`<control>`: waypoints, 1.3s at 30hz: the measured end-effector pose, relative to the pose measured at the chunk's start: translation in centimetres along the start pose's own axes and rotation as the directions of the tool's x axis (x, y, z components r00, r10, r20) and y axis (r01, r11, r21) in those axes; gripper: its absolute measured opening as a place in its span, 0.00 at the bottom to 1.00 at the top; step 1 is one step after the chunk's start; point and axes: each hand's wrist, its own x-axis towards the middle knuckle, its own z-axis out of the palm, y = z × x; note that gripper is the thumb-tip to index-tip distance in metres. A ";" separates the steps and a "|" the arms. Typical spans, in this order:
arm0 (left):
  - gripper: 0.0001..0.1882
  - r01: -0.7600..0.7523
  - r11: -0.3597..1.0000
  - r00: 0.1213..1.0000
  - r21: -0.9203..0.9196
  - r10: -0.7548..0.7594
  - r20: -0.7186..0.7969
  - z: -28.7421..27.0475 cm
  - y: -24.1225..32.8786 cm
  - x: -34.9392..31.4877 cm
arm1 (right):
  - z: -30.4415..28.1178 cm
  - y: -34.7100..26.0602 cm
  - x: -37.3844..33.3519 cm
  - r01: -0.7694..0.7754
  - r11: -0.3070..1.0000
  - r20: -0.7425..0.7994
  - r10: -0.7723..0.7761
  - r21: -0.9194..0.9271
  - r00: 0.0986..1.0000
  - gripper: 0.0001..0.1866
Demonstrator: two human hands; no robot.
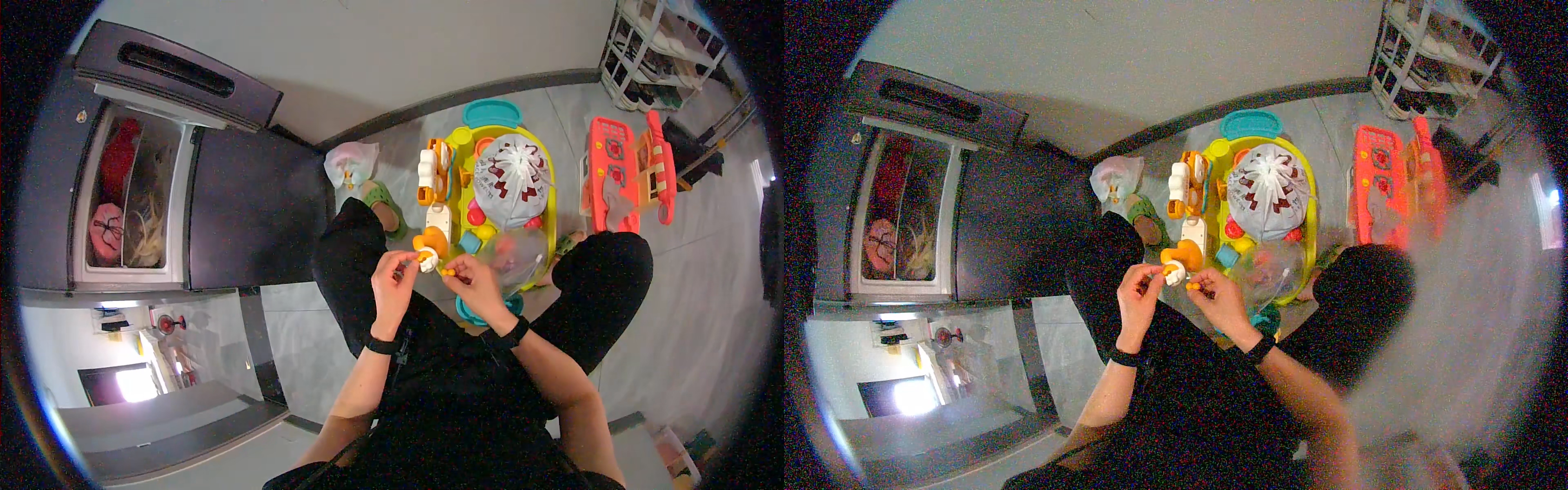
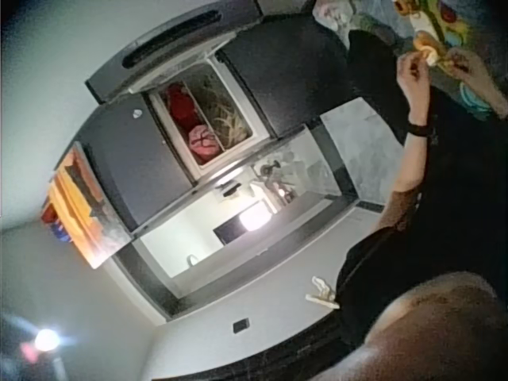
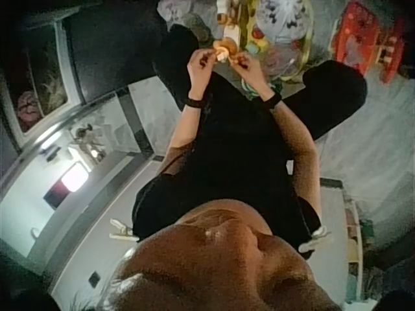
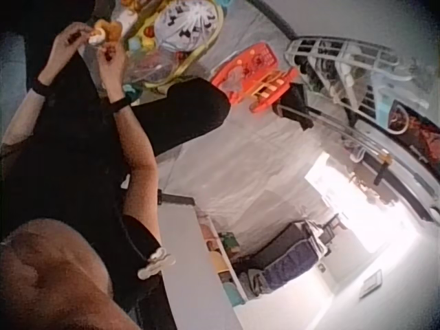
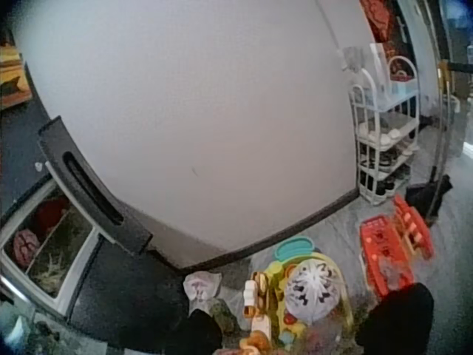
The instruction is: Assembling a toy kitchen set by attaching parts and arranging toy food items.
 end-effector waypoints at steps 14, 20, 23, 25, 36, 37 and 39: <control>0.20 0.431 0.587 0.896 -0.686 -0.366 0.250 -0.8 -3.4 -0.4 | 0.1 0.5 0.1 0.008 0.999 0.013 -0.008 -0.034 1.000 0.09; 0.13 0.500 0.580 0.855 -0.643 -0.447 0.262 -0.9 -2.7 -1.0 | 0.0 0.5 0.1 -0.013 1.000 0.010 0.013 -0.017 1.000 0.09; 0.09 0.506 0.558 0.840 -0.657 -0.492 0.228 -1.1 -2.9 -1.2 | 0.1 0.1 0.0 -0.017 1.000 0.017 0.017 -0.020 1.000 0.09; 0.07 0.513 0.552 0.833 -0.657 -0.506 0.226 -1.2 -3.1 -1.2 | 0.1 0.0 0.0 -0.026 0.999 0.018 0.026 -0.023 0.999 0.09; 0.06 0.512 0.608 0.839 -0.606 -0.504 0.204 -1.5 -2.6 -1.5 | 0.0 -0.1 0.0 -0.019 0.999 0.024 0.020 -0.036 1.000 0.09; 0.07 0.508 0.609 0.843 -0.609 -0.495 0.210 -1.5 -2.6 -1.5 | 0.0 -0.2 0.0 -0.023 0.999 0.026 0.024 -0.036 0.999 0.09; 0.07 0.500 0.610 0.851 -0.615 -0.476 0.220 -1.6 -2.6 -1.5 | 0.0 -0.2 0.0 -0.033 0.999 0.029 0.034 -0.033 0.999 0.10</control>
